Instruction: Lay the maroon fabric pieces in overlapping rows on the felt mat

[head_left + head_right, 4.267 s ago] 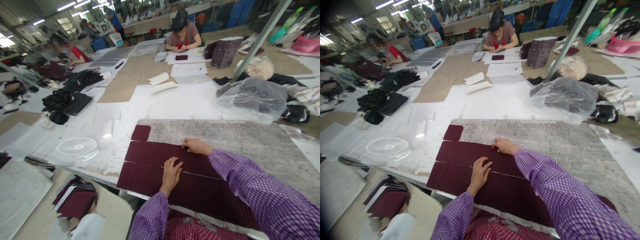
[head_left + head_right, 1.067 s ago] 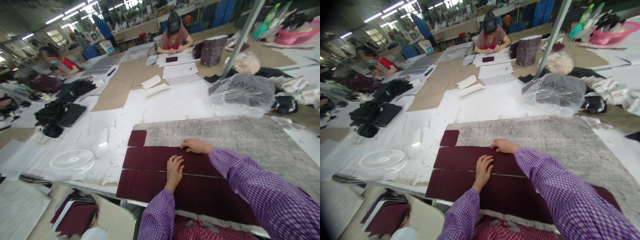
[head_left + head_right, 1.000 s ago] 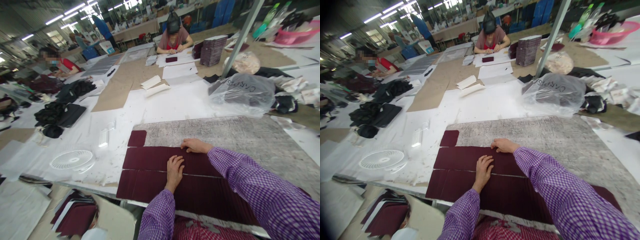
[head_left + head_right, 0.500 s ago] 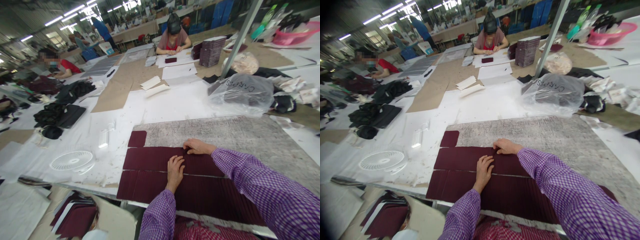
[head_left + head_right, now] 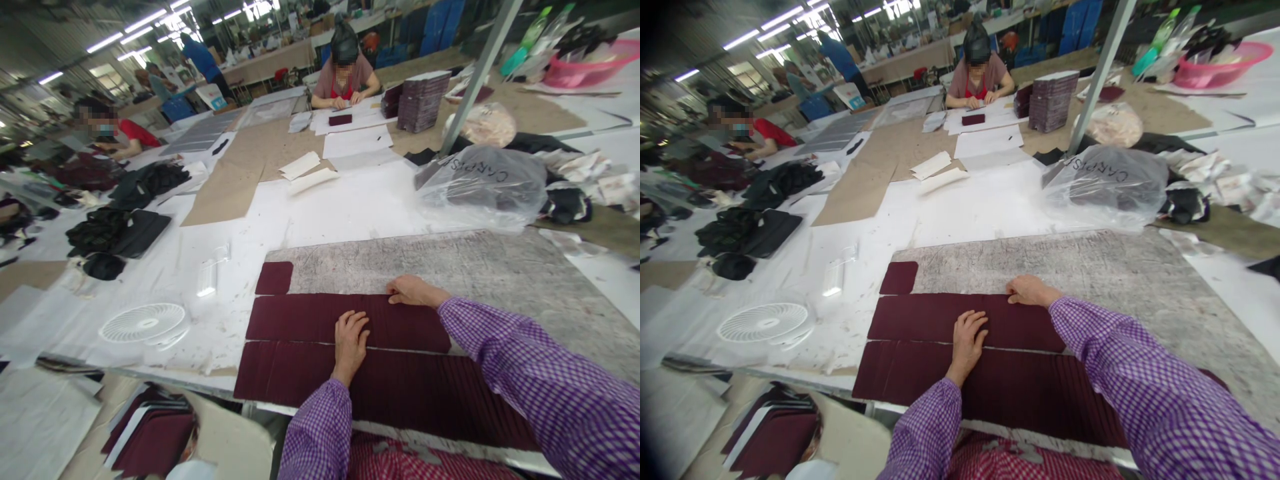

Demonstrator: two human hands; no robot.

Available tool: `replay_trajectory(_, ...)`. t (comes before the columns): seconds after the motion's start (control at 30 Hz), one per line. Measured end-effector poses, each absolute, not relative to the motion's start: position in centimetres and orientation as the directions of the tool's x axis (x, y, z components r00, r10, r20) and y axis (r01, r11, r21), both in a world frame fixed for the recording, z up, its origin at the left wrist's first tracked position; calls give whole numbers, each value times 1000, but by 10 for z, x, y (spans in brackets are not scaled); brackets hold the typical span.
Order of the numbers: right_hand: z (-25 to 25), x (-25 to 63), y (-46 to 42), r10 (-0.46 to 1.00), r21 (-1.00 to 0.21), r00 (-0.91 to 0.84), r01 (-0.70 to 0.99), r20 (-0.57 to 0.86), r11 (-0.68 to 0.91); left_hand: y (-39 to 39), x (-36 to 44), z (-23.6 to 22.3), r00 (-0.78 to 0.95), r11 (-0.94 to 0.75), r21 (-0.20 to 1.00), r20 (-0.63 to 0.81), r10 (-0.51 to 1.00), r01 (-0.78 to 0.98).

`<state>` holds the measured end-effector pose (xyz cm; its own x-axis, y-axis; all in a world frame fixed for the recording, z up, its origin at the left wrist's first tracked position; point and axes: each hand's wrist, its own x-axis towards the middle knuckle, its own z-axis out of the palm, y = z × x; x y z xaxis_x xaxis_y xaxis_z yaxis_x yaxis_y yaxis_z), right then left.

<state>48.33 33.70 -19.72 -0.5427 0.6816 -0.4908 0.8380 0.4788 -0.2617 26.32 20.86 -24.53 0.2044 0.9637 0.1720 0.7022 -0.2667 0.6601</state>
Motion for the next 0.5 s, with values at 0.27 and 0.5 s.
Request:
replay_trajectory(0.27,-199,482,338,694,-229,-515,854,-503,468,208,263,-241,216,-268,637,160,963,722)
replay_trajectory(0.5,-196,473,325,774,-178,-486,873,-406,454,207,265,-242,227,-280,621,165,960,732)
